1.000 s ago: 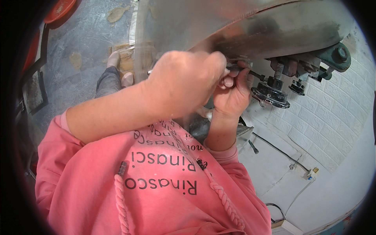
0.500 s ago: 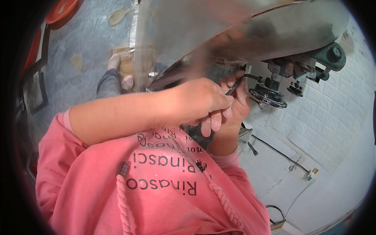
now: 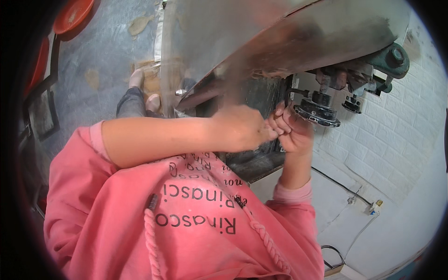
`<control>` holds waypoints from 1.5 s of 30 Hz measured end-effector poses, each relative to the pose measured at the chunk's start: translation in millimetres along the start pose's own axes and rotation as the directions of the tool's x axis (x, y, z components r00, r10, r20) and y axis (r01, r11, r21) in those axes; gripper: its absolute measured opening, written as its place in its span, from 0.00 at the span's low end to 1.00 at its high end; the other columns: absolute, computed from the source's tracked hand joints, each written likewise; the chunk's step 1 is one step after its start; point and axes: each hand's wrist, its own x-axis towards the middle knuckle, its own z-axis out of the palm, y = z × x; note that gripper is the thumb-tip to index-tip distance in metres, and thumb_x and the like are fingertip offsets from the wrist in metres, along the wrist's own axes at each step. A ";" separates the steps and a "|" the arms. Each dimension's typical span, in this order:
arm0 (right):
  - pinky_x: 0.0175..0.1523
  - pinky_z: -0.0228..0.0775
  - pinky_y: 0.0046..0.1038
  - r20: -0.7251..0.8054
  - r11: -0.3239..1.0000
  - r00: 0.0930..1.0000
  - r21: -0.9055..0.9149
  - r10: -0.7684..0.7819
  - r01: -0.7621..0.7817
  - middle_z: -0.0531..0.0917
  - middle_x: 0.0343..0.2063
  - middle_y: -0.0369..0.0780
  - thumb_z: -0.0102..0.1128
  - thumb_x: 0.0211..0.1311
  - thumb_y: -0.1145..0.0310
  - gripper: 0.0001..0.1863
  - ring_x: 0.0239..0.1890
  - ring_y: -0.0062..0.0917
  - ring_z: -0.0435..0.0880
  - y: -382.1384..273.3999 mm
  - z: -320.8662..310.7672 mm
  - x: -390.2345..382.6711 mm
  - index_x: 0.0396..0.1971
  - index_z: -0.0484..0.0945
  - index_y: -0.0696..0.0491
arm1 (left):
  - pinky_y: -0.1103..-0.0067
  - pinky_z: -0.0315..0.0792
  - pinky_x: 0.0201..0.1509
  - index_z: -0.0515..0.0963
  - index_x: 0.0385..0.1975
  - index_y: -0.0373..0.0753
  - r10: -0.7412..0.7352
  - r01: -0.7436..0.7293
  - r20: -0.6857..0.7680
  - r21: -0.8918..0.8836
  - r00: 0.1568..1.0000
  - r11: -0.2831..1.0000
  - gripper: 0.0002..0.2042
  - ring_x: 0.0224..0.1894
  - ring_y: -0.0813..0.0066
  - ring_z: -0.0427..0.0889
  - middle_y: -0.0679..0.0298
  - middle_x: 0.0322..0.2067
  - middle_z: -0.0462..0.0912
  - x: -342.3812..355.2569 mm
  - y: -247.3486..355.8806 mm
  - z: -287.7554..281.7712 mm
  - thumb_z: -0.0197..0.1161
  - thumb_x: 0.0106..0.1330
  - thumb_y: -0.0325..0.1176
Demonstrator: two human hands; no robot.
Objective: The person uses a wrench to loosen and remove bolts from a large metal machine, then detaches a metal tray. They wipe the tray and reattach it, then tighten the bolts back into place.
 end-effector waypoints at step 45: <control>0.27 0.66 0.24 -0.061 0.826 0.998 -0.561 0.019 -0.051 0.77 0.26 0.39 0.54 0.63 0.64 0.10 0.23 0.26 0.76 3.2 -2.5 9.3 0.39 0.71 0.54 | 0.68 0.73 0.29 0.75 0.33 0.37 0.371 -0.221 -0.509 0.331 0.776 0.917 0.06 0.27 0.54 0.79 0.53 0.25 0.78 27.6 -23.7 -2.9 0.60 0.57 0.29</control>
